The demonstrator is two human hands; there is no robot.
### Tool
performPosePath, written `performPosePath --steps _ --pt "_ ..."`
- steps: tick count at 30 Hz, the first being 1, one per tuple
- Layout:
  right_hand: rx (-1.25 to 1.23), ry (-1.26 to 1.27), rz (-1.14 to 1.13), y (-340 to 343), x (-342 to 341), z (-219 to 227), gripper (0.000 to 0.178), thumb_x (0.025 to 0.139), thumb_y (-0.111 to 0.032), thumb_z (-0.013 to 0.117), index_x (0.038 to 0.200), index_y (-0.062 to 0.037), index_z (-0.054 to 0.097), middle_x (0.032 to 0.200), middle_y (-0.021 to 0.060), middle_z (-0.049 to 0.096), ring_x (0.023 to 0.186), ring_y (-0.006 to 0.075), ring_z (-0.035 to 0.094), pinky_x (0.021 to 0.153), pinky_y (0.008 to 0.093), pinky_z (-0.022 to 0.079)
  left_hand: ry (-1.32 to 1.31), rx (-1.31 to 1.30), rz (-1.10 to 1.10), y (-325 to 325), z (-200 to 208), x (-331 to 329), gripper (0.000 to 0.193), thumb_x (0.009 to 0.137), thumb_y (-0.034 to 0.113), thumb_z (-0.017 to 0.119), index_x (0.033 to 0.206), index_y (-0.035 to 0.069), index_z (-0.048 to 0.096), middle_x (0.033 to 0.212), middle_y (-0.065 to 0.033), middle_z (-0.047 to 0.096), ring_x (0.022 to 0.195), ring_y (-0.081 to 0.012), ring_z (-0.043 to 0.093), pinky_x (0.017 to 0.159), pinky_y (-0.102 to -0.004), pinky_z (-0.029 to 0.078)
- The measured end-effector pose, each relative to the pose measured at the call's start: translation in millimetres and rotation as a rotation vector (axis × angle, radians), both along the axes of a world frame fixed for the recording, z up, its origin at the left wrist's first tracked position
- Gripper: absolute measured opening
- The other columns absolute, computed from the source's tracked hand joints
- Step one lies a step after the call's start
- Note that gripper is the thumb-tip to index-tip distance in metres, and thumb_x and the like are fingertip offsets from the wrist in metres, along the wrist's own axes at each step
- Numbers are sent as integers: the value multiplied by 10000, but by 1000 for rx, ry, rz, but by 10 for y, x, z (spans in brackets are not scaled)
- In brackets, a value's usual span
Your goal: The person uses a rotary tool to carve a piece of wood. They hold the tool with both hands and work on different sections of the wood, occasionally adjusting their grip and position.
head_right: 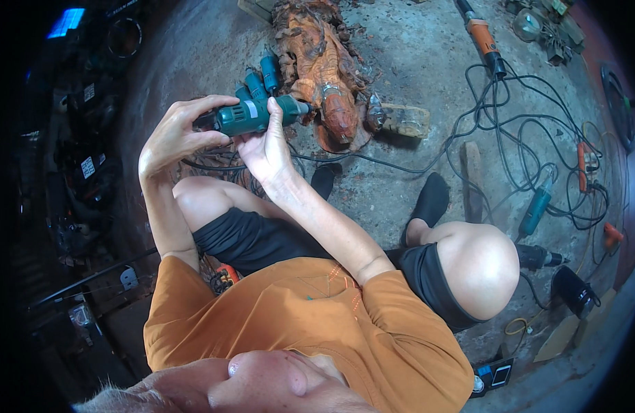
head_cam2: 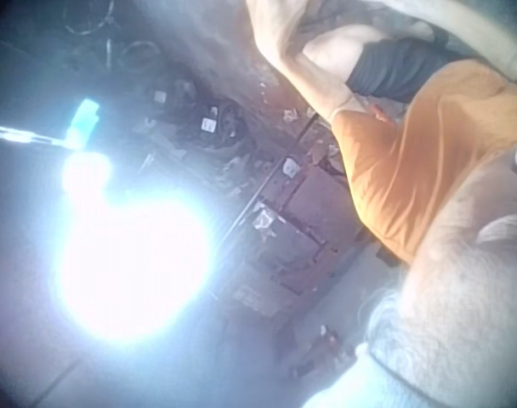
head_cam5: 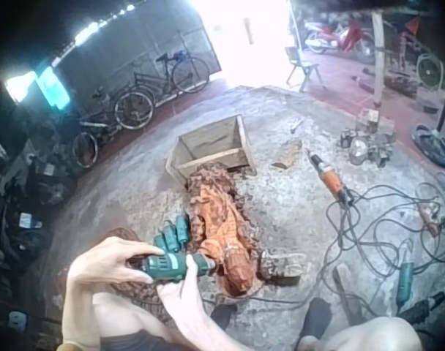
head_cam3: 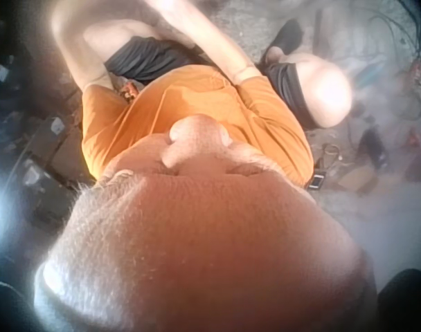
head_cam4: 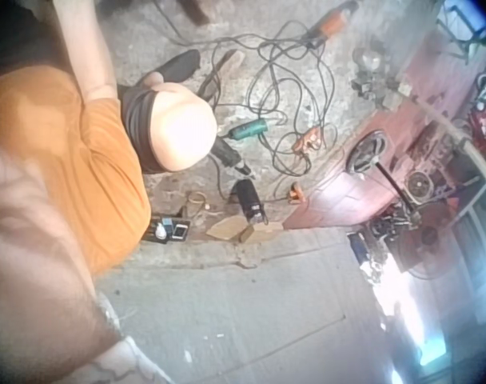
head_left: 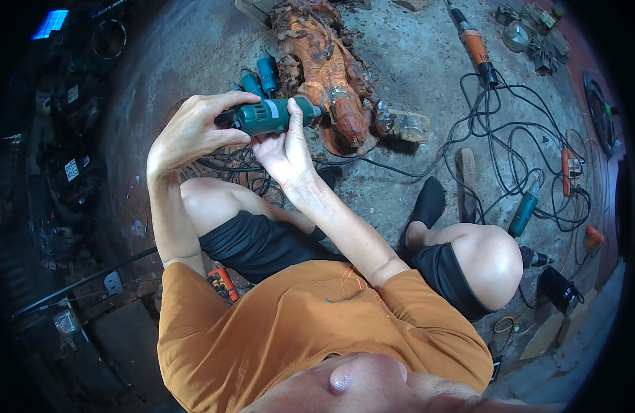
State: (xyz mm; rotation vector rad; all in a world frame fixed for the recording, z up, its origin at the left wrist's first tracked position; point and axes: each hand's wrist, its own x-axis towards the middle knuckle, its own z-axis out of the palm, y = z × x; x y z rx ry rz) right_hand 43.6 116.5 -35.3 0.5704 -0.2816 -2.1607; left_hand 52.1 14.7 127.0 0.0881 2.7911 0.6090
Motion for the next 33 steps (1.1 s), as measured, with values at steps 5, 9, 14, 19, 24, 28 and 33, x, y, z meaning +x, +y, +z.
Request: performPosePath --steps 5,9,14,19,24,28,33 --pt "1 0 -5 59 26 34 595 898 -489 615 1308 -99 431 1243 61 533 1159 196 516 1032 403 411 -13 -4 -14 40 21 -3 567 663 180 809 1183 44 627 1049 -164 686 945 -289 677 856 -364 518" --pt "13 -19 -11 70 57 41 562 894 -479 623 1245 -80 442 1198 92 541 1136 230 534 1017 422 427 -37 2 -4 58 43 14 567 652 170 808 1174 38 629 1041 -164 685 942 -291 677 856 -366 516" --pt "0 -1 -13 107 111 75 583 901 -484 613 1290 -93 424 1229 75 528 1158 209 519 1036 406 415 -74 -14 14 80 91 39 566 647 165 802 1171 35 632 1048 -164 683 946 -302 673 860 -361 514" --pt "19 -1 -24 149 171 189 604 903 -491 608 1311 -89 415 1236 80 515 1170 205 507 1056 406 408 -63 -6 -10 52 139 96 573 643 155 799 1178 34 635 1061 -167 683 959 -305 671 868 -358 513" --pt "-2 5 -14 139 174 189 618 899 -492 613 1316 -83 412 1225 81 517 1170 206 505 1059 403 409 83 79 -37 16 58 134 511 642 159 786 1128 66 662 905 -166 689 752 -277 664 668 -345 505" --pt "-7 37 4 107 116 130 619 899 -494 613 1316 -83 413 1223 80 519 1167 204 506 1055 406 407 -15 7 37 56 104 120 574 647 148 801 1187 40 636 1076 -163 682 961 -283 672 838 -353 522" --pt "-6 48 22 55 64 52 619 887 -497 627 1309 -95 419 1223 73 525 1158 196 512 1033 401 412 59 -10 46 41 3 128 539 652 153 795 1164 70 651 981 -159 692 780 -255 660 685 -333 510"
